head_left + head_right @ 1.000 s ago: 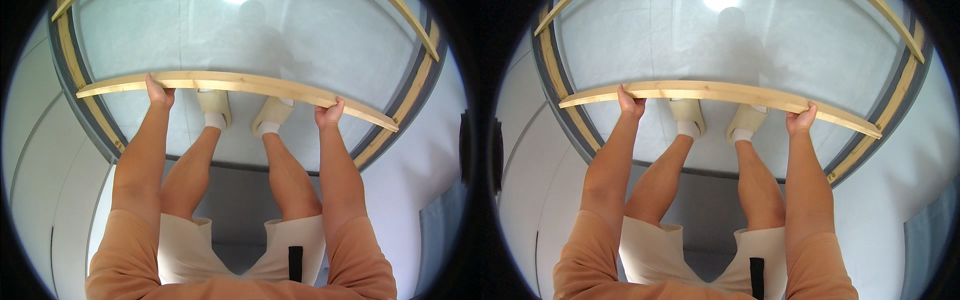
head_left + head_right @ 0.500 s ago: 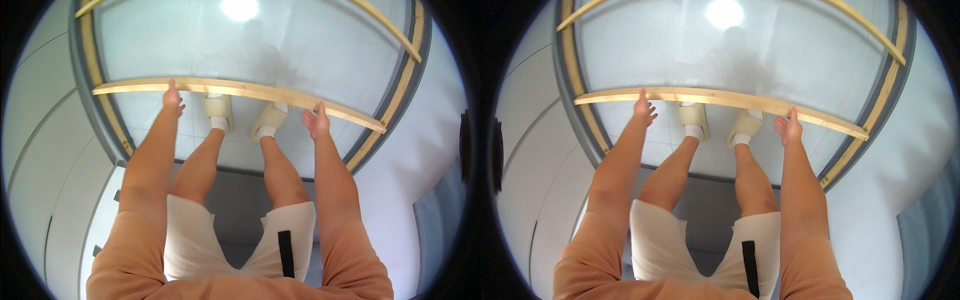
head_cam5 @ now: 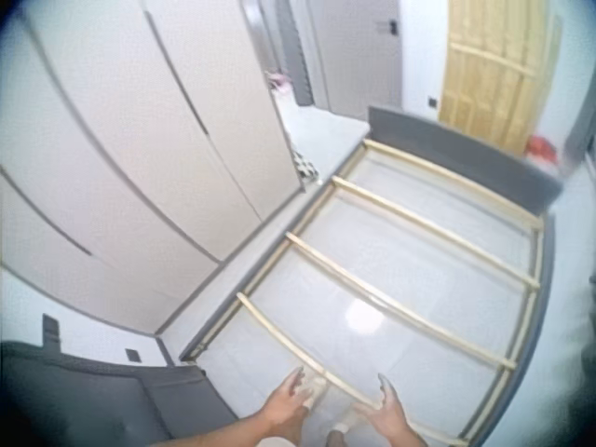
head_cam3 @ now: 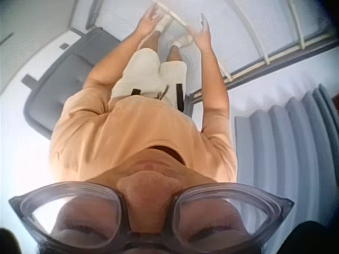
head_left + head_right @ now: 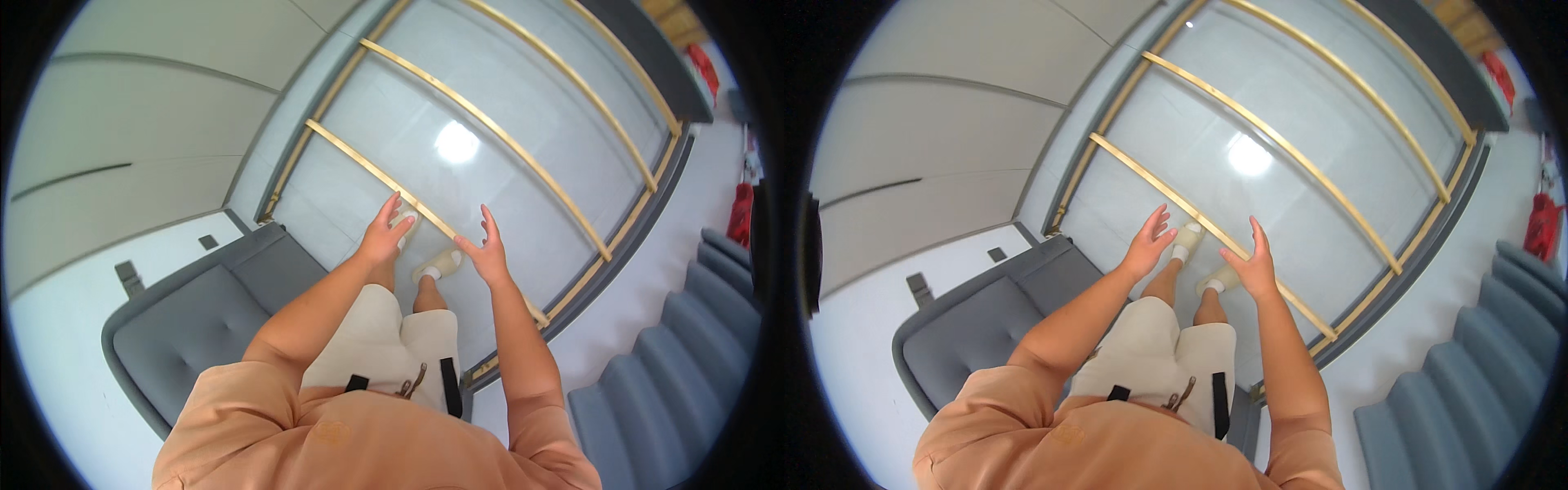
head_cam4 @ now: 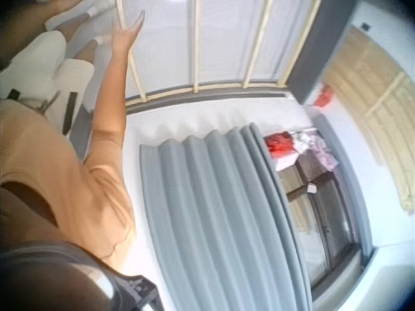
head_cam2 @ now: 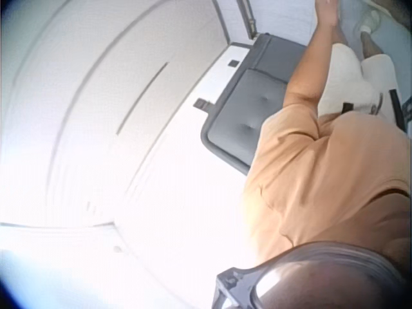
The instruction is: The person positions and aligns the headboard and side rails of a bed frame, then inserts and secures several screws using a power drill.
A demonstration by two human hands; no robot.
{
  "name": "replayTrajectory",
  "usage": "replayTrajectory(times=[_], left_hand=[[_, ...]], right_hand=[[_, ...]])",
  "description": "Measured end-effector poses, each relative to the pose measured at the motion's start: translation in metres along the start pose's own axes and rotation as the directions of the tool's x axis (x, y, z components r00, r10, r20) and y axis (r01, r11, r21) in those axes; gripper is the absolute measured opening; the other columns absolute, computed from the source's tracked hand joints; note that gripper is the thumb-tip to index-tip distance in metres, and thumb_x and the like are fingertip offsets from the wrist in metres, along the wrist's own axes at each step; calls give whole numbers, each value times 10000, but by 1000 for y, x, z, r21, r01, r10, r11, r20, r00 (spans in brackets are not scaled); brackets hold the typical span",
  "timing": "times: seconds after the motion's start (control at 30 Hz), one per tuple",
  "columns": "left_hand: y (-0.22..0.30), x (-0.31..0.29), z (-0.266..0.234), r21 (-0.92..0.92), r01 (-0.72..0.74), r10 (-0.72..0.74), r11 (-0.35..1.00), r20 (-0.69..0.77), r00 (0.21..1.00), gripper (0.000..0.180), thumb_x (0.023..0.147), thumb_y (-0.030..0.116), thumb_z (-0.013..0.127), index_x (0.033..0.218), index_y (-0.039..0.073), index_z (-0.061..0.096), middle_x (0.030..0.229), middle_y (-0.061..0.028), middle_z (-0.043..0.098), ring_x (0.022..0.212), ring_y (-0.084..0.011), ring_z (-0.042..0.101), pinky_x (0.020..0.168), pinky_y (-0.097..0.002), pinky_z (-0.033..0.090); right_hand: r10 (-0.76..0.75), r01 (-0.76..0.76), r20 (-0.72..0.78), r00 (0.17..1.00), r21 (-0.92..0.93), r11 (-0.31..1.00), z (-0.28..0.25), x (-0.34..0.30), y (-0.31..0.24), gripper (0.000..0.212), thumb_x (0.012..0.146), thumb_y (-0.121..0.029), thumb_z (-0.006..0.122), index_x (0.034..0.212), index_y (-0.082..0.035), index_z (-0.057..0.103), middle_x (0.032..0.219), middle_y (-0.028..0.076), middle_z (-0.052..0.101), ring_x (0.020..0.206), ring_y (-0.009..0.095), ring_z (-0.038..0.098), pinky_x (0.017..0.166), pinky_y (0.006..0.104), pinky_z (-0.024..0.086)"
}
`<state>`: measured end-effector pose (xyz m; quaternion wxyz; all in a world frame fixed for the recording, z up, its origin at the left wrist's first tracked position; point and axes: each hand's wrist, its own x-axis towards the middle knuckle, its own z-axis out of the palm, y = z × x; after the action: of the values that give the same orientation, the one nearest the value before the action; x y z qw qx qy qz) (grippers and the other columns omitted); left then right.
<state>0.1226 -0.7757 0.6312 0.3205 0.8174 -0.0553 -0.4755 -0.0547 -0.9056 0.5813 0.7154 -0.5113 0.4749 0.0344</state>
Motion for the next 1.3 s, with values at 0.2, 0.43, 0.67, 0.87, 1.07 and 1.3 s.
replayTrajectory(times=[0.2, 0.43, 0.67, 0.87, 1.07, 1.3], left_hand=[[46, -81, -95, -135, -215, 203, 967, -102, 974, 594, 857, 249, 530, 1348, 74, 245, 1308, -158, 368, 1178, -240, 377, 973, -355, 313], [92, -125, -130, -163, -391, 376, 906, -117, 919, 586, 863, 362, 483, 1345, 104, 273, 1290, -106, 411, 1157, -231, 408, 947, -374, 315], [162, -136, -87, -228, -519, 551, 824, 105, 828, 598, 854, 392, 487, 1339, 107, 285, 1279, -117, 418, 1149, -236, 421, 940, -366, 324], [230, -136, -8, -243, -608, 655, 756, 306, 691, 589, 851, 371, 497, 1335, 107, 292, 1261, -112, 431, 1130, -220, 435, 924, -337, 337], [261, -118, 22, -263, -628, 670, 733, 438, 599, 568, 849, 326, 511, 1321, 82, 311, 1227, -117, 466, 1089, -212, 464, 908, -332, 352], [324, -29, 60, -233, -596, 622, 769, 489, 611, 558, 857, 340, 496, 1328, 109, 306, 1225, -107, 467, 1111, -204, 449, 917, -338, 349]], right_hand=[[-355, 345, -17, 935, -197, 918, 11, -64, -96, 840, 674, -263, 726, 1352, -121, 250, 1356, 134, 309, 1230, 302, 327, 953, 436, 326], [-447, 412, -122, 886, -234, 881, -16, -161, -153, 834, 675, -286, 715, 1343, -94, 254, 1350, 155, 308, 1229, 293, 334, 991, 374, 310], [-480, 442, -456, 750, -195, 876, -62, -229, -127, 831, 674, -261, 725, 1345, -110, 258, 1332, 152, 332, 1180, 280, 395, 935, 385, 364], [-374, 421, -657, 655, -94, 902, -117, -252, -93, 831, 674, -240, 730, 1344, -107, 256, 1317, 171, 342, 1160, 279, 416, 904, 399, 389], [-329, 446, -752, 571, -52, 893, -136, -249, -92, 827, 676, -219, 728, 1343, -104, 252, 1305, 168, 360, 1134, 275, 444, 892, 397, 399], [-255, 446, -801, 542, 17, 895, -193, -193, -114, 815, 680, -196, 720, 1342, -87, 256, 1308, 159, 361, 1120, 264, 454, 891, 385, 398]])
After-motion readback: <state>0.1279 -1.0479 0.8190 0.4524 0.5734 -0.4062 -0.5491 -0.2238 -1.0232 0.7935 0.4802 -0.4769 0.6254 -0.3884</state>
